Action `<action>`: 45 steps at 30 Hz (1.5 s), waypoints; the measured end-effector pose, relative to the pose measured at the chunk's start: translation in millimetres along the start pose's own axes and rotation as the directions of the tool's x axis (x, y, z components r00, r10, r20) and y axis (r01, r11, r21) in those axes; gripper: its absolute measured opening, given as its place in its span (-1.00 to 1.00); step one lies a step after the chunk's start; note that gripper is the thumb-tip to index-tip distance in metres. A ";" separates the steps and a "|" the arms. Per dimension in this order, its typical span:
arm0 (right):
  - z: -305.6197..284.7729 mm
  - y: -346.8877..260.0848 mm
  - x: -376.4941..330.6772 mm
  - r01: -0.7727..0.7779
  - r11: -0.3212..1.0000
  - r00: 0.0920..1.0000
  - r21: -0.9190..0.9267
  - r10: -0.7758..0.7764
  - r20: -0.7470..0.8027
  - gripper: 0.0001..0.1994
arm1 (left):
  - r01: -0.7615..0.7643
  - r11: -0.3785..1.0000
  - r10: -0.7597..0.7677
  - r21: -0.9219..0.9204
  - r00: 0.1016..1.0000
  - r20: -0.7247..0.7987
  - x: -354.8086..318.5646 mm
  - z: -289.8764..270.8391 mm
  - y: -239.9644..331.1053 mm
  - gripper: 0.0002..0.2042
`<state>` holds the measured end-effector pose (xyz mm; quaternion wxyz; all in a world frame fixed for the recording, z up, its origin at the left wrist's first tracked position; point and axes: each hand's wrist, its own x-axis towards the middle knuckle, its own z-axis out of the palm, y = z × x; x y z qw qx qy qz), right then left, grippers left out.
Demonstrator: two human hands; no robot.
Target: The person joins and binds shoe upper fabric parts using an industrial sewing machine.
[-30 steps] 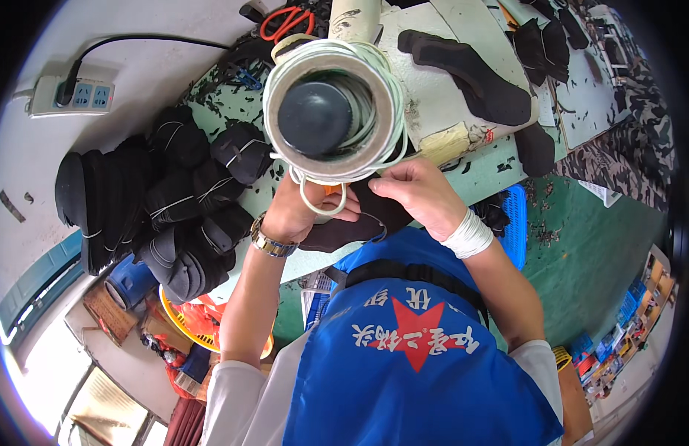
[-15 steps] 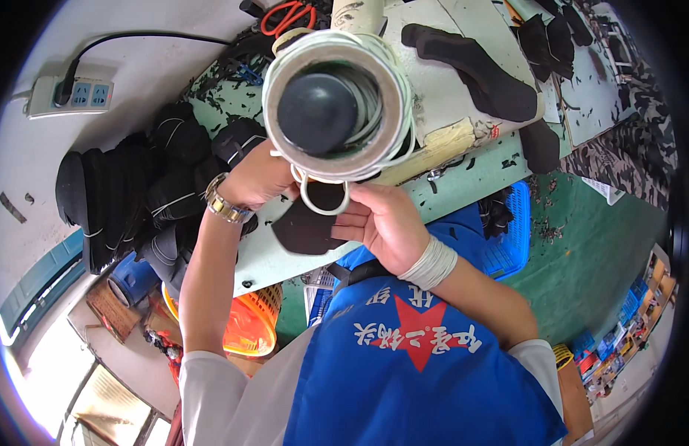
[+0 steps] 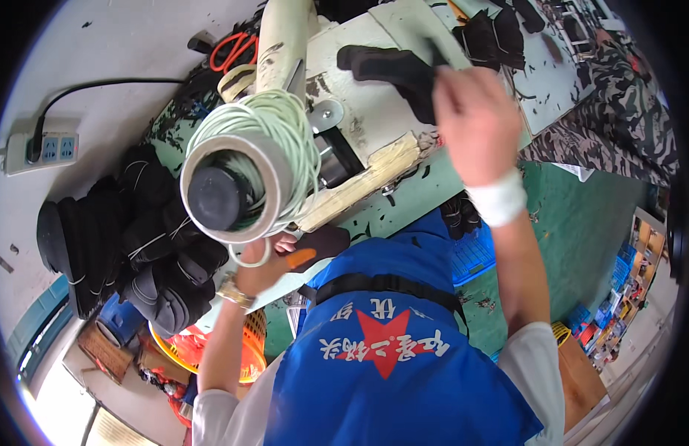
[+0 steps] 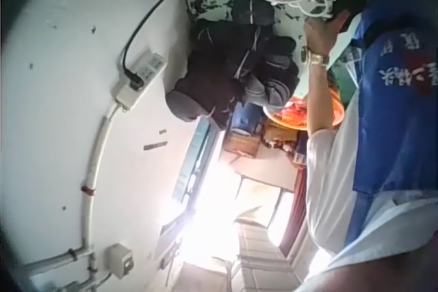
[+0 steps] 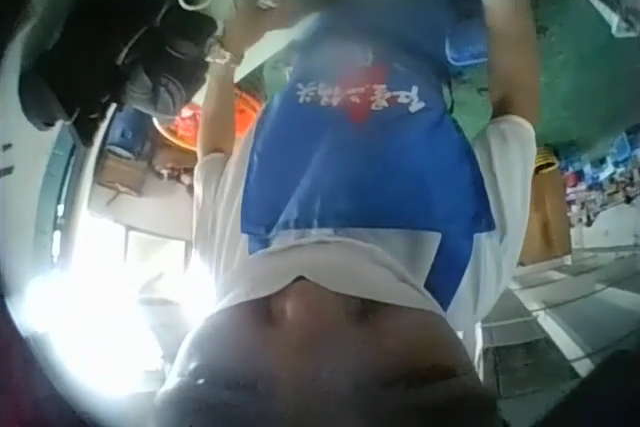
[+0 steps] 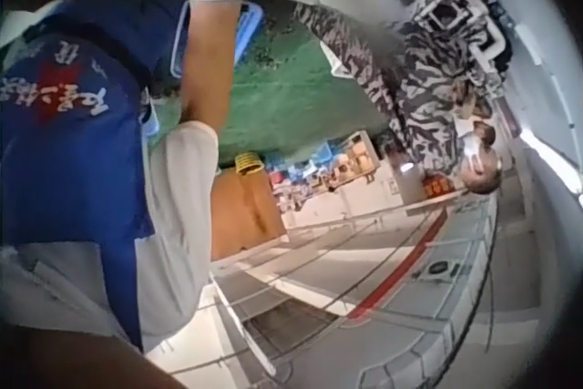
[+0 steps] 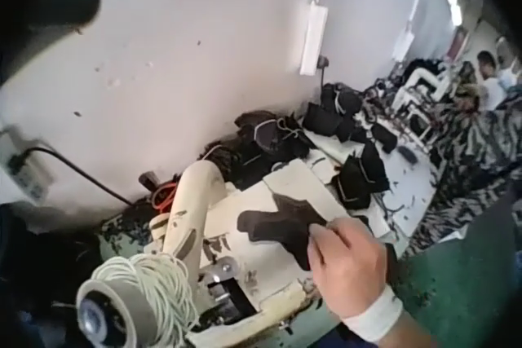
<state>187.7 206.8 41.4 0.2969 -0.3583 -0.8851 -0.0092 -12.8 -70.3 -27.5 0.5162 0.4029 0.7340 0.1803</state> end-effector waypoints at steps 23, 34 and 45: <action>48.4 3.2 -32.7 0.073 0.997 0.995 -0.025 -0.071 0.073 -0.89 | -0.171 0.939 0.246 0.298 0.940 -0.236 -9.3 59.1 -51.5 -0.74; -47.0 -75.9 -66.3 -0.535 0.486 0.820 0.691 0.105 0.562 -0.97 | -0.401 0.788 0.333 -0.466 0.916 -0.225 -30.6 -11.2 72.6 -0.43; -7.1 -120.8 -108.3 -0.952 -0.149 0.274 0.268 -0.019 0.962 -0.92 | 0.286 0.928 -0.248 -0.239 0.953 0.174 39.8 -31.4 54.8 -0.80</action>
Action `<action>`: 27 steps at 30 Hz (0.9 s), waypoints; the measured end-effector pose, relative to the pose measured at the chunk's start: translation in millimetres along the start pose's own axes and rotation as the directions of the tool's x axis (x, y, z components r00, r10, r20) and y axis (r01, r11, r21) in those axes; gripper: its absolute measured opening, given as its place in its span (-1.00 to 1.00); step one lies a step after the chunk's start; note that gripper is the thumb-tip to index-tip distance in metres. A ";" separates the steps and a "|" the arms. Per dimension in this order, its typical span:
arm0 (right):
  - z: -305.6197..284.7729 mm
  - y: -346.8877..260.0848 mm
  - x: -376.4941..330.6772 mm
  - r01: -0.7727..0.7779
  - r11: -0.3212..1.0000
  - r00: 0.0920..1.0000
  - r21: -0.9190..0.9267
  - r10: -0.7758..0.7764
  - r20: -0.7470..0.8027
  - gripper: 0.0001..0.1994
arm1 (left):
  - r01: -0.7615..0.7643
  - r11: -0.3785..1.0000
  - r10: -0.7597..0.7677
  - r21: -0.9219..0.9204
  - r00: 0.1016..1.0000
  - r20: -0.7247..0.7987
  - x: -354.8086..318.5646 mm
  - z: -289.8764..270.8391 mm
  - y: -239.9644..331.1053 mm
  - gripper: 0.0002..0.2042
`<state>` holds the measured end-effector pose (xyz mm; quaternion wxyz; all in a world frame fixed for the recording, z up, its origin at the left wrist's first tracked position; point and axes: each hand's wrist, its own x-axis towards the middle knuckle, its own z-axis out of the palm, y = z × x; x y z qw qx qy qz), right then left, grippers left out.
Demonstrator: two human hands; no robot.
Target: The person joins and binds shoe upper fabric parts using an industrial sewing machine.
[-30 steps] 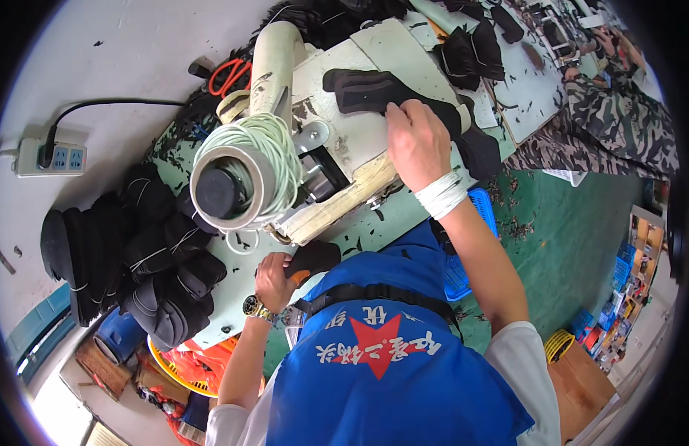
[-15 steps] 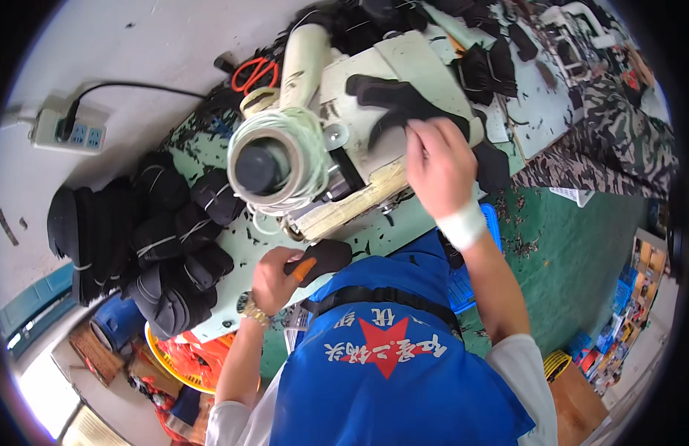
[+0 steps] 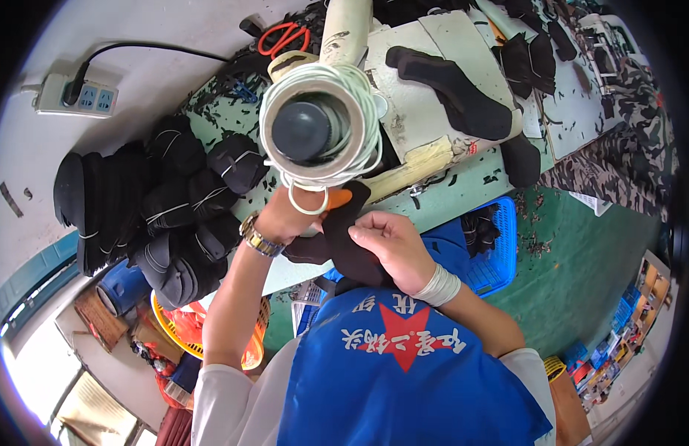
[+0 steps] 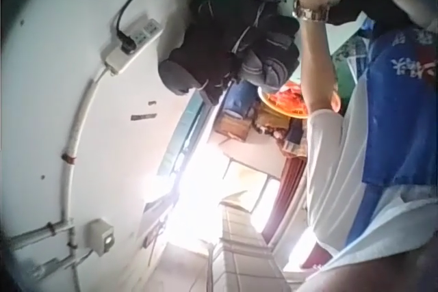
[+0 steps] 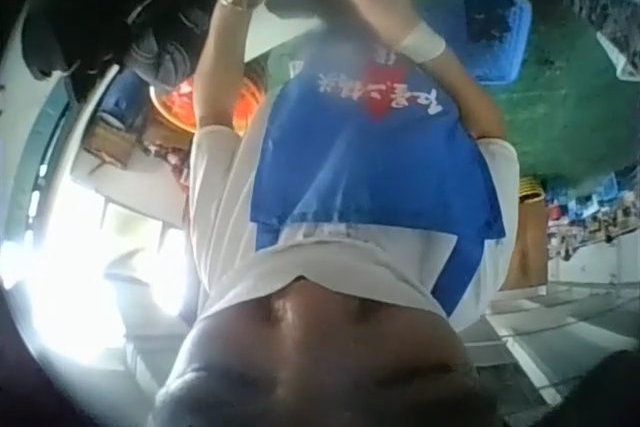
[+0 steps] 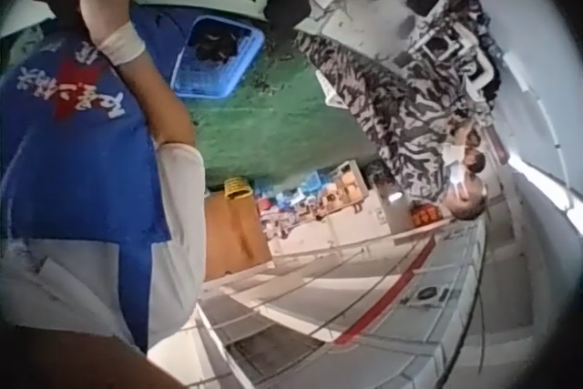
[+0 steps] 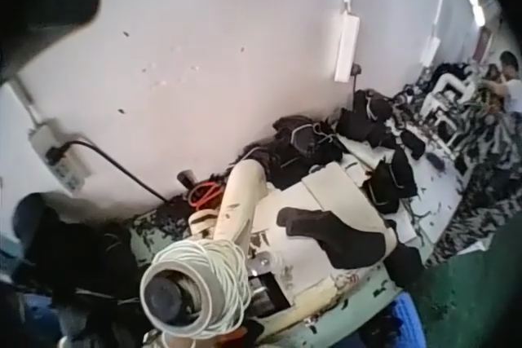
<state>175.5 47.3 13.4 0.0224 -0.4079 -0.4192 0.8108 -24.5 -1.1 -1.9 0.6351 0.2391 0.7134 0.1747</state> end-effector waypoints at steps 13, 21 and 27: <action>-36.1 -47.6 -36.2 0.425 0.752 0.691 -0.505 -0.629 -0.356 -0.95 | -0.180 0.815 0.255 -0.551 0.965 0.062 -30.4 2.3 -13.8 -0.56; -120.1 -91.7 57.3 -0.055 -0.296 0.483 -0.954 -0.844 0.234 -0.80 | -0.313 0.743 0.533 0.592 0.812 -0.239 -0.2 61.7 -146.6 -0.64; -121.7 -83.3 61.2 -0.024 -0.265 0.364 -0.964 -0.900 0.239 -0.84 | -0.335 0.764 0.565 0.552 0.760 -0.320 -12.5 69.4 -134.1 -0.75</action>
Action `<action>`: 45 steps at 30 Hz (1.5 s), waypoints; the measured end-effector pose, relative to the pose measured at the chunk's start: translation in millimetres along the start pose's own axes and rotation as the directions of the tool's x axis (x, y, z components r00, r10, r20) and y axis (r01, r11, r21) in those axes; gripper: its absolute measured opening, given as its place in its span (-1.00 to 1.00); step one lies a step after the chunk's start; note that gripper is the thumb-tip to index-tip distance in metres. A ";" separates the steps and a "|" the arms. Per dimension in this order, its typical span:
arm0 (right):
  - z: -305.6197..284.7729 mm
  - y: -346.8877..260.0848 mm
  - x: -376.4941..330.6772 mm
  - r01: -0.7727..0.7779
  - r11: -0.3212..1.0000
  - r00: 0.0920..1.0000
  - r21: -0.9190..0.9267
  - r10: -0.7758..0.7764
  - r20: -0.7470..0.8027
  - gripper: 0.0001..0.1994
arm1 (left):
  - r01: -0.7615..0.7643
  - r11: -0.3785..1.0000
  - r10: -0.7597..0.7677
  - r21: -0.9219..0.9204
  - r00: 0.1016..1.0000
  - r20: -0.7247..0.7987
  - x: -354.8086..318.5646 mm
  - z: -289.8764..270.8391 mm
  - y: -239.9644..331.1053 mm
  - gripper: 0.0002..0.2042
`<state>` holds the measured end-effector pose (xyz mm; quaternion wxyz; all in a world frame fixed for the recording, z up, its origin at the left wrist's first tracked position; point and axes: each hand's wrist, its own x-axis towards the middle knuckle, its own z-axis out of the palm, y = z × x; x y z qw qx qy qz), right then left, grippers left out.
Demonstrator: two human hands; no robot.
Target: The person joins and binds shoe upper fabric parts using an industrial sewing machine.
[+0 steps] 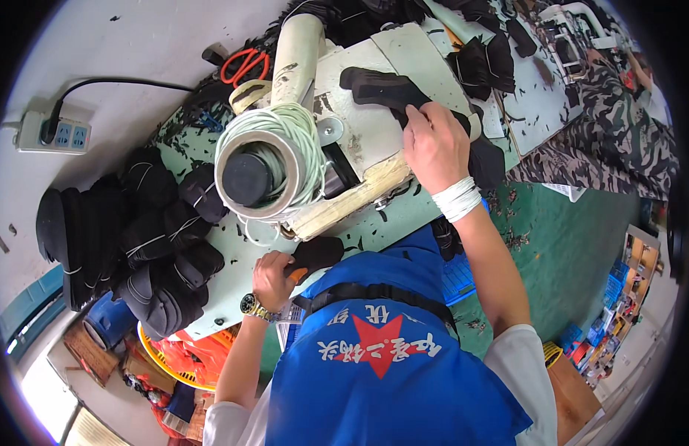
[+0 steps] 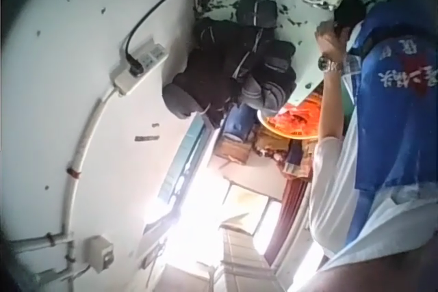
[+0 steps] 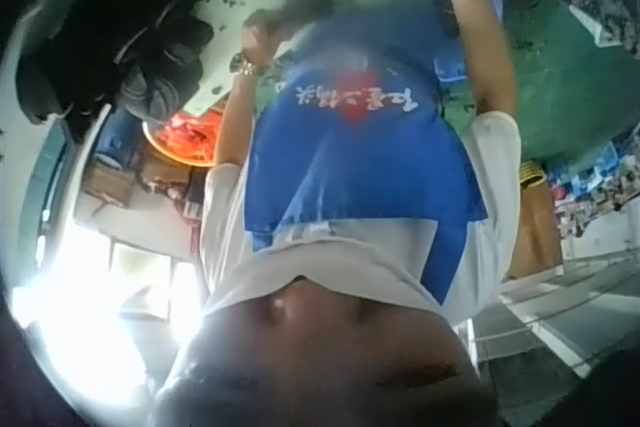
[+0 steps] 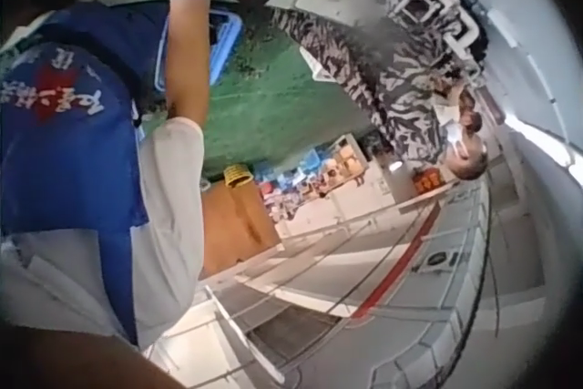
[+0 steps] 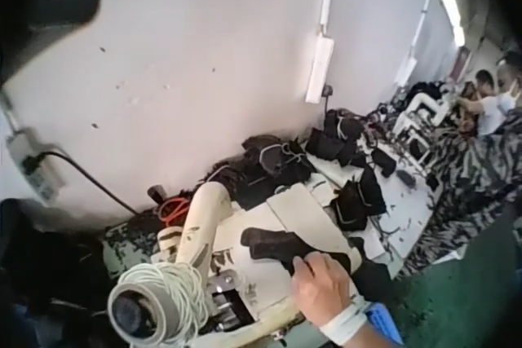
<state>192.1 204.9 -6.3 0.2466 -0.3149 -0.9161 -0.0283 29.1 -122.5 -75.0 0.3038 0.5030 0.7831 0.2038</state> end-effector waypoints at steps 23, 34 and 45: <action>-44.6 -68.3 -34.4 -0.878 0.004 0.476 0.478 0.091 0.875 -0.77 | 0.520 0.640 -0.048 -0.565 0.762 0.646 97.9 -114.0 64.9 -0.85; -18.1 -111.3 -27.5 -0.908 -0.308 0.225 0.285 0.216 0.950 -0.74 | -0.090 0.747 0.391 -0.658 0.861 0.326 148.4 -108.0 -43.2 -0.15; -114.3 -87.3 -17.5 0.146 0.736 0.904 0.661 -0.371 0.213 -0.69 | 0.381 0.686 0.000 -0.619 0.852 0.524 101.4 -99.8 84.1 -0.76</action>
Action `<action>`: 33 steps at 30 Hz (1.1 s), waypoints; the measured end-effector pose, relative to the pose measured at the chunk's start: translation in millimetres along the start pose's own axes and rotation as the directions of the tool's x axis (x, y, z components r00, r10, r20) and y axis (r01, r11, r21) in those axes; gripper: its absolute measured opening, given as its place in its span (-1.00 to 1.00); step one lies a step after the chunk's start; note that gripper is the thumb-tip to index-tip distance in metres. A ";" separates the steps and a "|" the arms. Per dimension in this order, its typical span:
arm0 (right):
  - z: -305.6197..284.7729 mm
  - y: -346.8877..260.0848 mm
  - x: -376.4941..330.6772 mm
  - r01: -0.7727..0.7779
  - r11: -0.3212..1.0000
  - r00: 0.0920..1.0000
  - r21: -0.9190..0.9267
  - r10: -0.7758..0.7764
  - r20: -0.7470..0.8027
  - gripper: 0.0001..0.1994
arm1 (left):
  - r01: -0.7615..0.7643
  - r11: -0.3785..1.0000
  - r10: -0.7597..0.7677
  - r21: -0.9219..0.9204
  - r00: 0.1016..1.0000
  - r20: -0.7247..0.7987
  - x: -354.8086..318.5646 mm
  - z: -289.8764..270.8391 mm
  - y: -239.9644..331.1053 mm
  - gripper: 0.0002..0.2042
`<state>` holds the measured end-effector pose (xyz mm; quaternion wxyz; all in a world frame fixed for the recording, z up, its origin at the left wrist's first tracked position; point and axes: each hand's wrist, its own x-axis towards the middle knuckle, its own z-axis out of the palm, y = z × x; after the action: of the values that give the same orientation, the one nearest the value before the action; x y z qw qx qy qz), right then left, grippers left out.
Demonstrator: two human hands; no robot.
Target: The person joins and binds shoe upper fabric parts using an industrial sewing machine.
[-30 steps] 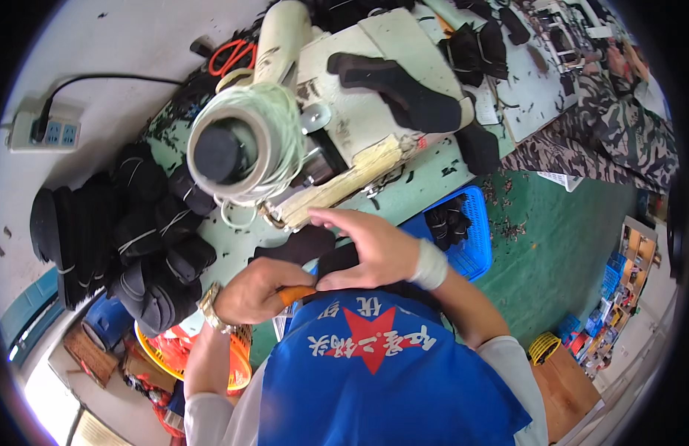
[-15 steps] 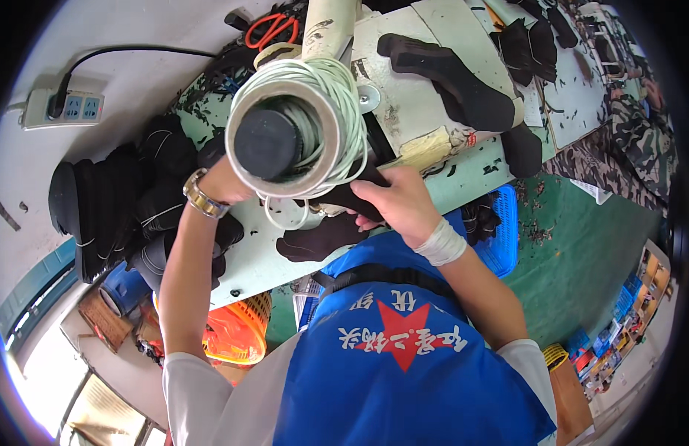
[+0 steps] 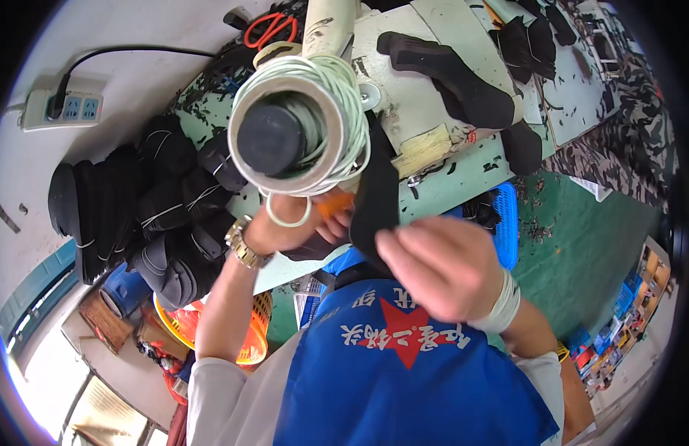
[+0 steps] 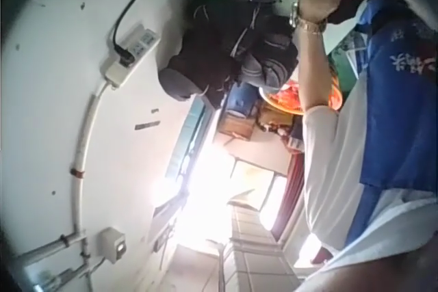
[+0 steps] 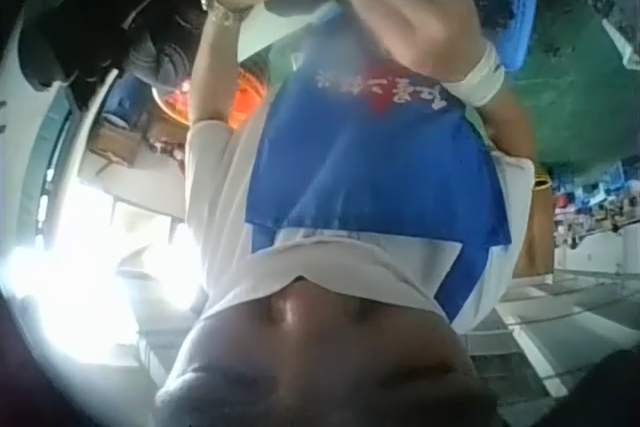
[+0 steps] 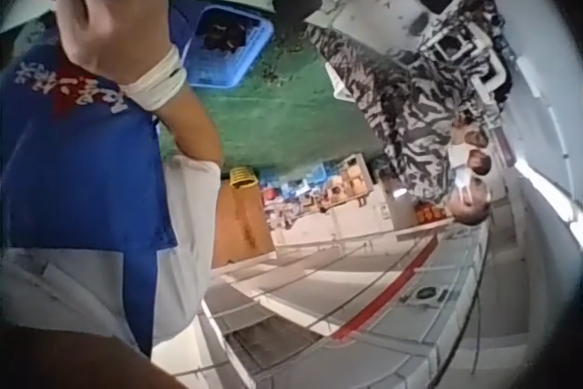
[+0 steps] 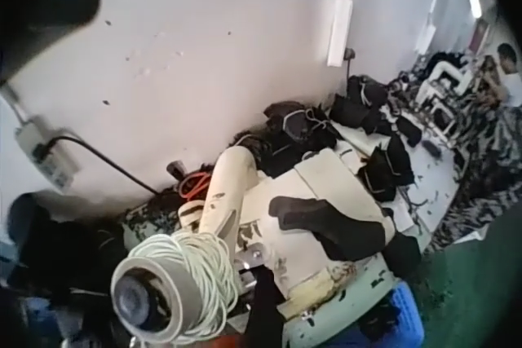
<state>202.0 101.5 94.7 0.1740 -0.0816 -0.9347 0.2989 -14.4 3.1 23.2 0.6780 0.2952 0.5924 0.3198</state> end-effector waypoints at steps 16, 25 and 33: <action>8.4 -32.4 -44.5 0.006 1.000 0.997 0.024 -0.008 0.073 -0.77 | -0.129 0.393 0.384 -0.910 0.922 0.035 -12.3 31.9 -40.9 -0.45; 18.4 20.1 -24.3 -0.725 0.210 0.659 0.656 0.484 0.575 -0.66 | 0.035 0.945 -0.056 -0.325 0.997 -0.056 -18.5 22.6 -13.3 -0.82; 73.5 57.4 5.4 -0.800 0.294 0.576 0.523 0.621 0.532 -0.71 | 0.118 0.789 -0.233 -0.603 0.966 -0.116 2.2 -1.8 -32.7 -0.78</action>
<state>172.4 110.2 6.6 -0.0695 -0.3796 -0.6104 0.6917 -13.3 -15.4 -3.8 0.7050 -0.0176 0.5483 0.4495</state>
